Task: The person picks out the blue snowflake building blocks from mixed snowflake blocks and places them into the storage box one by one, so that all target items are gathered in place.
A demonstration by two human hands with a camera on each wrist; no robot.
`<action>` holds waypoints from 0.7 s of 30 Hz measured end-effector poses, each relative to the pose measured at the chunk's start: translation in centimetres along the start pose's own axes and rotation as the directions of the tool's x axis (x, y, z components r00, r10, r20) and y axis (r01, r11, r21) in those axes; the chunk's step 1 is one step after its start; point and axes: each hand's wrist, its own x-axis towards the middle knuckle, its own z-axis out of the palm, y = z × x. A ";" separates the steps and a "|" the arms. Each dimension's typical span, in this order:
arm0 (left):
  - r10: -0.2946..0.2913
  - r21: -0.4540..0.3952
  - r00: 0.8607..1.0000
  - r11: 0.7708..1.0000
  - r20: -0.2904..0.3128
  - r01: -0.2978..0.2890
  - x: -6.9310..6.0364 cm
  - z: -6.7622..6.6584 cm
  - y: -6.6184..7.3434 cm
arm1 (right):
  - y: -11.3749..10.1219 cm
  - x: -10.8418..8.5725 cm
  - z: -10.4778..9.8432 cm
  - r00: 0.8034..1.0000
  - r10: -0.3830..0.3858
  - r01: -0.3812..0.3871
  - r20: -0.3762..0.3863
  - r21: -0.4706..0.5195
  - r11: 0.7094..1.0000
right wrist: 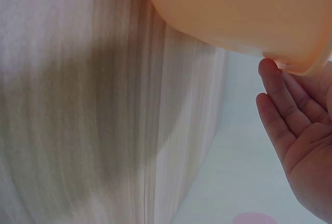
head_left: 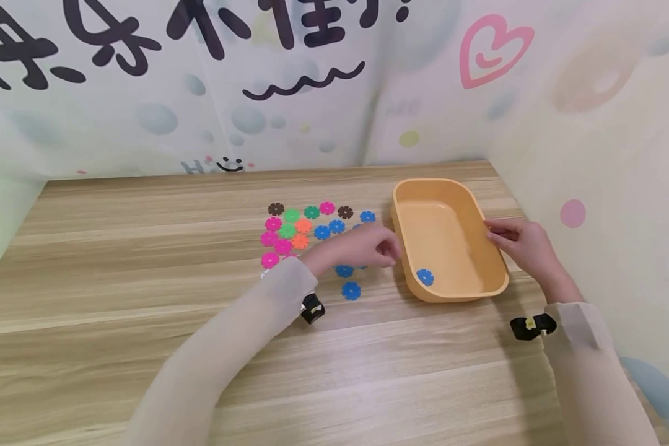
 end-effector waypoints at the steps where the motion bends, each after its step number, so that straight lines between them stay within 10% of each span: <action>1: -0.017 -0.009 1.000 1.000 0.000 0.017 -0.5 0.1 -0.4 | 0.0 0.0 0.0 1.000 -0.001 0.001 0.000 0.003 1.000; 12: -0.128 -0.059 0.991 0.990 -0.031 0.127 -4.7 1.1 -3.5 | -0.2 -0.1 0.0 1.000 0.004 -0.004 -0.004 0.007 1.000; 21: -0.134 -0.048 0.990 0.990 -0.050 0.131 -5.7 2.3 -4.4 | 0.0 -0.1 0.1 1.000 0.010 -0.010 0.000 -0.001 1.000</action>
